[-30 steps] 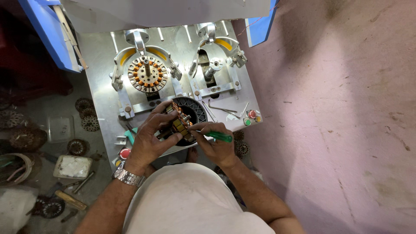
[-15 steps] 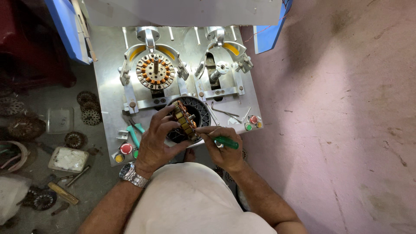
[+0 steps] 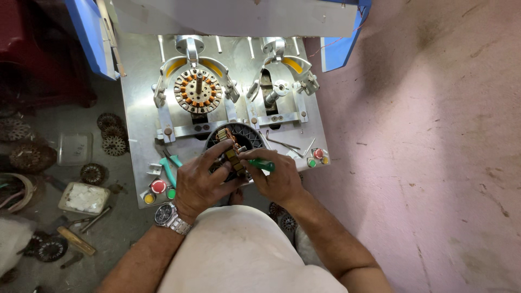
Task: The person prepares and winds copper coils onto fan stators using a specialized winding machine and hand tools.
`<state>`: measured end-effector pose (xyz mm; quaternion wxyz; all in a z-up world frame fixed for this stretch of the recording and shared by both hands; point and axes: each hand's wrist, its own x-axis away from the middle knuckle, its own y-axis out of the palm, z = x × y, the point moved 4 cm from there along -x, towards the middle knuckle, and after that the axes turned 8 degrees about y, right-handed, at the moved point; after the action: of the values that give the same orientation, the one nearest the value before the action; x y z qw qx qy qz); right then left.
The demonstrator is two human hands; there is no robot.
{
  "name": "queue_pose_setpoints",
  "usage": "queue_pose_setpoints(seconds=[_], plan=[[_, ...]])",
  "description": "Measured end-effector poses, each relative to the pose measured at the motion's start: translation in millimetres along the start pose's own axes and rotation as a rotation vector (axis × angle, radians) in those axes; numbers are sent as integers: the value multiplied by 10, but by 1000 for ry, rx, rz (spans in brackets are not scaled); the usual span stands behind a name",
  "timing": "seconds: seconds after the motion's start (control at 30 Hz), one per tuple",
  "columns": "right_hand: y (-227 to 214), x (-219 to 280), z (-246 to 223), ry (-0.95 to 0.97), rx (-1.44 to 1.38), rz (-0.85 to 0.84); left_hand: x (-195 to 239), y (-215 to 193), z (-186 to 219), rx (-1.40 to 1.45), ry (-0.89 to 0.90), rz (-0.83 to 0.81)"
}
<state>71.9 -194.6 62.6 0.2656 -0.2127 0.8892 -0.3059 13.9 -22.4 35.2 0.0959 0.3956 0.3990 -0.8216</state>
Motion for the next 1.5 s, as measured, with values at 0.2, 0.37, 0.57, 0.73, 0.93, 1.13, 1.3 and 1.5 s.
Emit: queue_pose_setpoints(seconds=[0.2,0.37,0.57,0.73,0.93,1.13,1.3,1.5], plan=[[65,7,111,-11,-37,5,8,9,-22,-40,50,-7],[110,41,178,50,-140,41,15,-13,-17,-7,58,-15],[-20,-110,263,135,-88,-41,59,19,19,-21,35,-29],[-67,-245,295,236,-214,-132,72,34,60,-67,51,-17],[-68,-281,315,301,-244,-155,79,33,76,-69,45,5],[-61,-216,228,112,-164,-142,109,52,74,-107,72,-28],[-51,-145,153,-47,-114,-104,145,73,63,-39,2,-29],[-13,-65,154,-84,-64,-30,173,96,87,-102,6,-36]])
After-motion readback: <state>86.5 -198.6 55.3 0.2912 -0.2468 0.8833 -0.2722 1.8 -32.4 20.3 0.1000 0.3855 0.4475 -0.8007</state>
